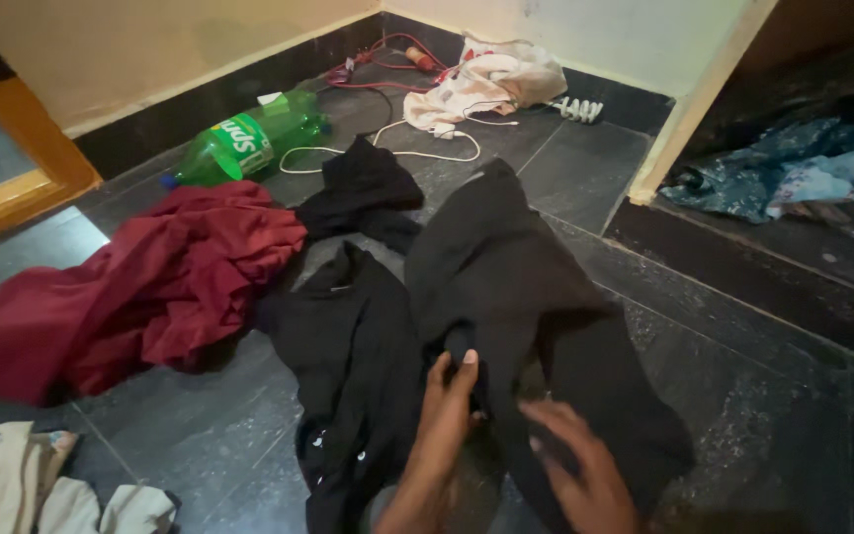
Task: The person picks up black trousers from the floor, lays them flat, and folds them into a rectangular shape by bringing the legs together and then folding the fabric into sections.
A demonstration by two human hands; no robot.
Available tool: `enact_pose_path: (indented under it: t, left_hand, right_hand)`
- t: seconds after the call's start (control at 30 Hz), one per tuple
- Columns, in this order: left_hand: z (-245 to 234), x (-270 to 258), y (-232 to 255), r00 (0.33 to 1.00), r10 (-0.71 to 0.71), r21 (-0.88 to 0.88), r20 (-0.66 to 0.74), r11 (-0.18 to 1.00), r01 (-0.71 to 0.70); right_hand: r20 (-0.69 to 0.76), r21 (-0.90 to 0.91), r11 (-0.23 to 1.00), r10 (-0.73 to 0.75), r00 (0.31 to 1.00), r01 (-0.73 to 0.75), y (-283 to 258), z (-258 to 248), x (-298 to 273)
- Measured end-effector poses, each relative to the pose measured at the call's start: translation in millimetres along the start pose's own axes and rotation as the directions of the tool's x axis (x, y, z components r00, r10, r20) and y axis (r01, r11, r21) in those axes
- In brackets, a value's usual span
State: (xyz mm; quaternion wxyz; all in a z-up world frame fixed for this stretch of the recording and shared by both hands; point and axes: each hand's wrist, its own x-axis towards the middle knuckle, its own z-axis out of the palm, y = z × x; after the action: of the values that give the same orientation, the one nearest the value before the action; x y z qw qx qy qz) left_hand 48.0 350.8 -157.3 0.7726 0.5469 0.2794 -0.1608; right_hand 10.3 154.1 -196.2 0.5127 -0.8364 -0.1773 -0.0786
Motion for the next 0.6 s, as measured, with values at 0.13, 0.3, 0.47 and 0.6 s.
enact_pose_path:
  t: [0.13,0.3,0.47,0.6]
  left_hand:
    - [3,-3,1,0.984,0.150,0.107,-0.098,0.984,-0.139]
    - [1,-18,-4,0.834,0.549,0.482,-0.058,0.747,-0.458]
    - [-4,-36,11,0.664,0.748,0.701,-0.023,0.485,-0.523]
    - [-13,-28,16,0.596,0.781,0.834,0.188,0.193,-0.517]
  right_hand:
    - [0.169,0.047,0.992,-0.124,0.978,0.118,56,1,-35]
    - [0.034,-0.222,0.973,0.074,0.997,-0.064,85,38,-77]
    - [-0.032,-0.367,0.861,0.366,0.930,-0.352,34,51,-66]
    - [-0.060,-0.408,0.786,0.485,0.873,-0.465,-10,43,-58]
